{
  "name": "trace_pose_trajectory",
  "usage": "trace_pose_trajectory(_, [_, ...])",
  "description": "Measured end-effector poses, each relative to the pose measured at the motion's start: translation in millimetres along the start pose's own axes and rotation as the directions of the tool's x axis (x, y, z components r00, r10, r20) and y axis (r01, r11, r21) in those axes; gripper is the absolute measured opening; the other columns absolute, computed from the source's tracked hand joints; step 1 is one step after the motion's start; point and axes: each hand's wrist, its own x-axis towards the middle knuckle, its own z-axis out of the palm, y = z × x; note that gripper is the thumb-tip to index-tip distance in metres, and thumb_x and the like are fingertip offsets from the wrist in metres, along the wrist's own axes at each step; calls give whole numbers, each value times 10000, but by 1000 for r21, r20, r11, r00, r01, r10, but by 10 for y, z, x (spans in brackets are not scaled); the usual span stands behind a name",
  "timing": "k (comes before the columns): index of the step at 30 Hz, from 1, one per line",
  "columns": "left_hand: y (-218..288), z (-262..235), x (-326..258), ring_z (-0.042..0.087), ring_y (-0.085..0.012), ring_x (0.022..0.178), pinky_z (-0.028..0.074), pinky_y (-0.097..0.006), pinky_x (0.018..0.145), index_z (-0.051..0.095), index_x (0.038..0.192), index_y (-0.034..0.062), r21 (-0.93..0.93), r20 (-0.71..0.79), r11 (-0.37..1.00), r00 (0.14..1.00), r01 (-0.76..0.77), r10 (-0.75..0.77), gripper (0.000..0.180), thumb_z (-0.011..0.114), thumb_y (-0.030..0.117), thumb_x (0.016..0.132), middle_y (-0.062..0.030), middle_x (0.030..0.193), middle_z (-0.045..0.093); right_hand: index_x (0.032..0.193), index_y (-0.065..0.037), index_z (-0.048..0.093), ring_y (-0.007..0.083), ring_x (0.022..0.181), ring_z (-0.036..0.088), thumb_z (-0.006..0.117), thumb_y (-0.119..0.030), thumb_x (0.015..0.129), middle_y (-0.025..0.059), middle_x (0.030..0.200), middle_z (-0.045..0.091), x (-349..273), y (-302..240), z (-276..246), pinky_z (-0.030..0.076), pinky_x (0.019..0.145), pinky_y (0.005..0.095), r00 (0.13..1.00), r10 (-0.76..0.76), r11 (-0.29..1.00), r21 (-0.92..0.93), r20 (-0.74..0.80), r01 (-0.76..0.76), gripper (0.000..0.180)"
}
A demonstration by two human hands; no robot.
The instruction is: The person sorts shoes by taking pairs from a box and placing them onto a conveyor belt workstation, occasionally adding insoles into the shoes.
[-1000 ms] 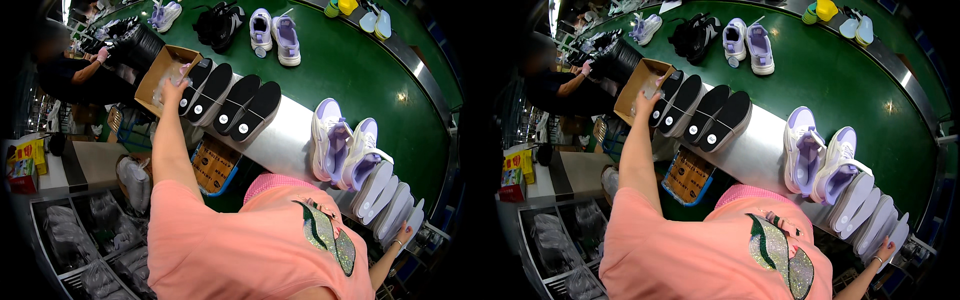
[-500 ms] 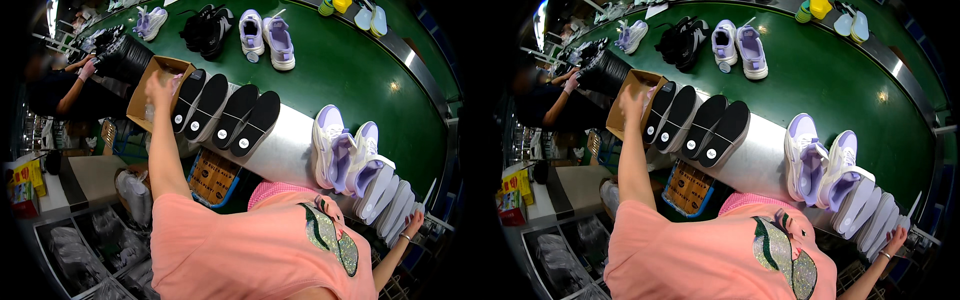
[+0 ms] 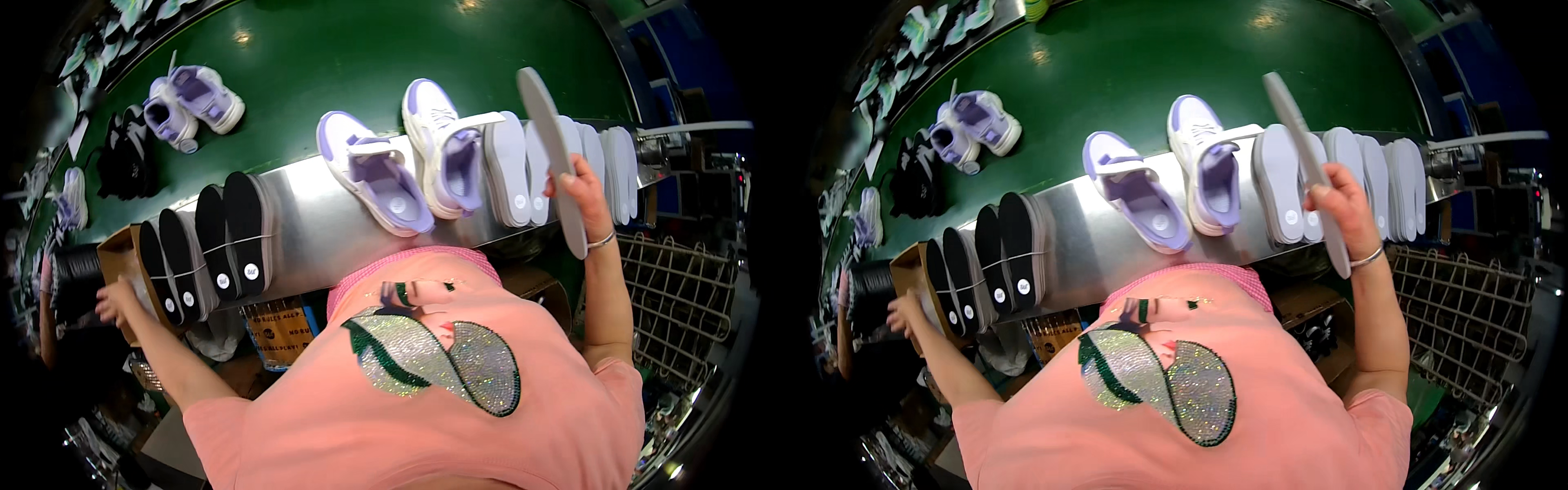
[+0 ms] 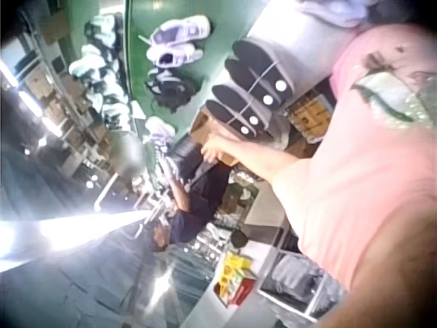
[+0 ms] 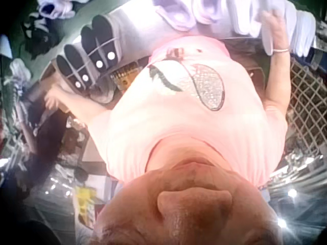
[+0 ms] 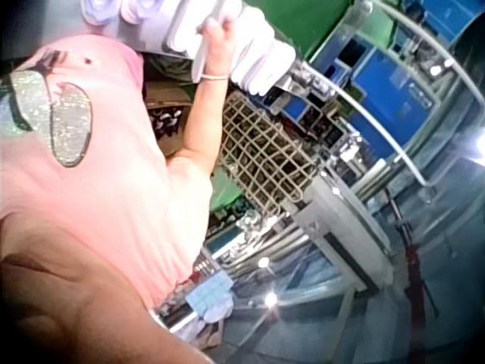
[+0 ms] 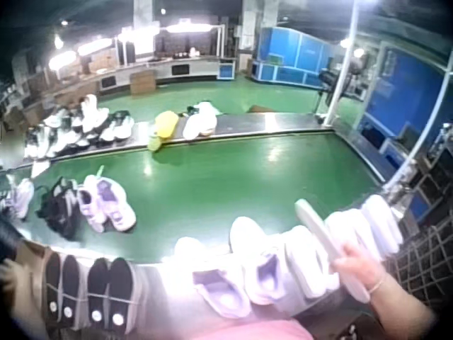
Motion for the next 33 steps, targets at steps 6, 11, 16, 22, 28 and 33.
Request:
trace_pose_trajectory(6, [406,-1819,-252,496,-185,945,378,-261,822,485,1049,-17,-988,-145,-109,872,-106,468,321,510,201,814,-120,1054,513,708,-44,528,54,552,475,548,-217,758,6,617,513,-193,-38,136,363,509,169,894,424,903,-137,145,-406,181])
trace_pose_trajectory(11, [628,-3985,-1994,525,-158,906,409,-267,800,502,1088,83,-779,-538,-551,132,298,833,343,560,87,750,-86,1007,548,709,-34,549,77,479,479,538,-218,766,14,571,504,-98,-82,172,371,432,182,773,603,798,-145,199,-585,193])
trace_pose_trajectory(16, [1209,-4253,-3200,433,-324,1007,356,-357,847,406,1102,-3,-704,-707,-709,-56,-38,705,528,626,150,647,-208,1090,446,806,15,572,105,470,503,546,-168,725,46,596,509,-157,3,57,397,415,202,892,13,921,-354,451,165,202])
trace_pose_trajectory(22, [1342,-4406,-3283,534,-371,732,419,-396,660,462,907,-19,-847,-526,-530,-191,38,828,276,477,176,712,-217,789,551,794,8,580,124,461,511,501,-129,726,80,655,525,113,73,20,425,445,230,821,250,858,-510,513,57,172])
trace_pose_trajectory(28, [1443,-4327,-3386,531,-395,734,417,-417,659,437,871,-47,-906,-404,-382,-103,182,909,257,478,180,757,-261,771,539,737,-52,610,210,603,571,496,-148,691,111,712,552,337,440,392,451,542,326,918,119,346,-882,378,318,156])
trace_pose_trajectory(33, [1318,-4240,-3445,538,-411,696,425,-453,629,413,858,-54,-918,-391,-388,-27,80,920,224,467,142,765,-269,735,544,749,-57,603,270,699,566,540,-229,673,107,852,531,439,692,752,425,673,377,961,40,70,-960,275,271,198])
